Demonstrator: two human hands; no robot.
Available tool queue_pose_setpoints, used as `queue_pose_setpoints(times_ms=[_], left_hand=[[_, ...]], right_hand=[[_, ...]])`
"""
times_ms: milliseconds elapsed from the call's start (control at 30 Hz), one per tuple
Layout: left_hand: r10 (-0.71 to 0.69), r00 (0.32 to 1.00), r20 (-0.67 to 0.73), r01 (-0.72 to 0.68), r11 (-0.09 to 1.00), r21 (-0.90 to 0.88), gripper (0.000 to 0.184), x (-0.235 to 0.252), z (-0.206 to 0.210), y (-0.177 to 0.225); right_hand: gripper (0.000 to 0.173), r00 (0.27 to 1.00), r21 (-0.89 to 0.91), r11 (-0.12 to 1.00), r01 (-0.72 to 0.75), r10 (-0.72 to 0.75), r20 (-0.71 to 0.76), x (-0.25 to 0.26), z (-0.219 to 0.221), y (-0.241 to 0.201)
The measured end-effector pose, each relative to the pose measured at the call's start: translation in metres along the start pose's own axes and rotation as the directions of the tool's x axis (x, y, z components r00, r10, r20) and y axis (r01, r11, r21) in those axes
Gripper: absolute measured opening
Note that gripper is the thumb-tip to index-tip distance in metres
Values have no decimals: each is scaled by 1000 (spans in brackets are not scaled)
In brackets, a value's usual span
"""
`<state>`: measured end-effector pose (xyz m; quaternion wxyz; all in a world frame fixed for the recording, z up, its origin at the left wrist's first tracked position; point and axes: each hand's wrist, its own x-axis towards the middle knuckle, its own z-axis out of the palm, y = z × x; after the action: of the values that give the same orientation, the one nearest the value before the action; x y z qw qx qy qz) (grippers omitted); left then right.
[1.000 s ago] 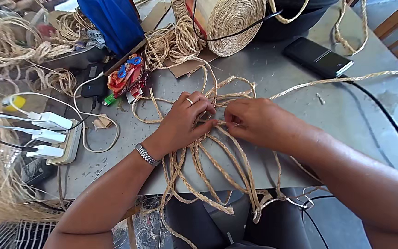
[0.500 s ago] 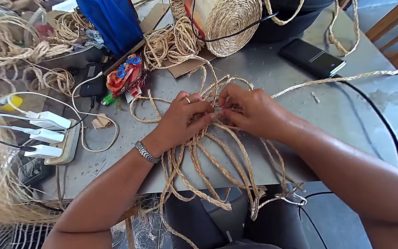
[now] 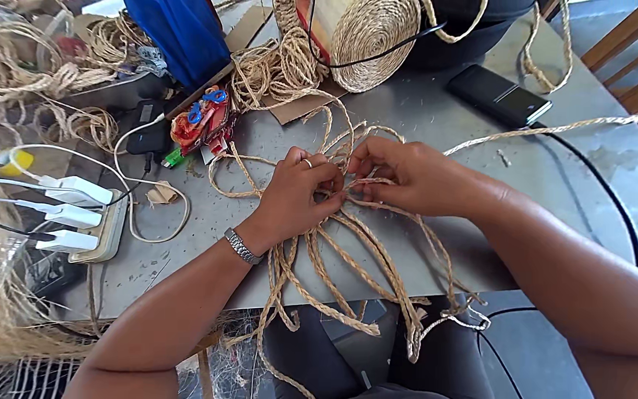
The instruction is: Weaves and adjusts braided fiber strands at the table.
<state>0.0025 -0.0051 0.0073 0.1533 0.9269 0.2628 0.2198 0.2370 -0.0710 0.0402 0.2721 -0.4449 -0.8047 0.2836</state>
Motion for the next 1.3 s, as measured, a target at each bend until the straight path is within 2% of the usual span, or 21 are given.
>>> queue_pose_setpoints(times_ms=[67, 233, 467, 767, 900, 1033, 1200, 1300], left_hand=[[0, 1000, 1, 0, 1000, -7, 15, 0, 1, -1], [-6, 1000, 5, 6, 1000, -23, 14, 0, 0, -1], [7, 1000, 5, -7, 1000, -17, 15, 0, 0, -1], [18, 1000, -10, -18, 1000, -12, 16, 1, 3, -4], [2, 1000, -9, -2, 1000, -2, 18, 1, 3, -4], [21, 1000, -9, -21, 1000, -2, 17, 1, 2, -3], [31, 999, -16, -31, 1000, 0, 15, 1, 3, -4], [27, 1000, -14, -27, 1000, -4, 15, 1, 4, -4]], right_hand=[[26, 999, -57, 998, 12, -14, -32, 0, -3, 2], [25, 994, -358, 934, -14, -27, -110, -2, -12, 4], [15, 994, -488, 872, -45, -9, -107, 0, 0, 12], [17, 986, -428, 901, 62, -122, -113, 7, 20, 8], [17, 989, -391, 918, 67, -113, -96, 9, 19, 11], [24, 990, -344, 935, 84, -117, -75, 6, 14, 11], [17, 994, -267, 963, 24, -51, -95, 4, 5, 8], [17, 999, -319, 948, 5, -21, -46, 0, -5, 6]])
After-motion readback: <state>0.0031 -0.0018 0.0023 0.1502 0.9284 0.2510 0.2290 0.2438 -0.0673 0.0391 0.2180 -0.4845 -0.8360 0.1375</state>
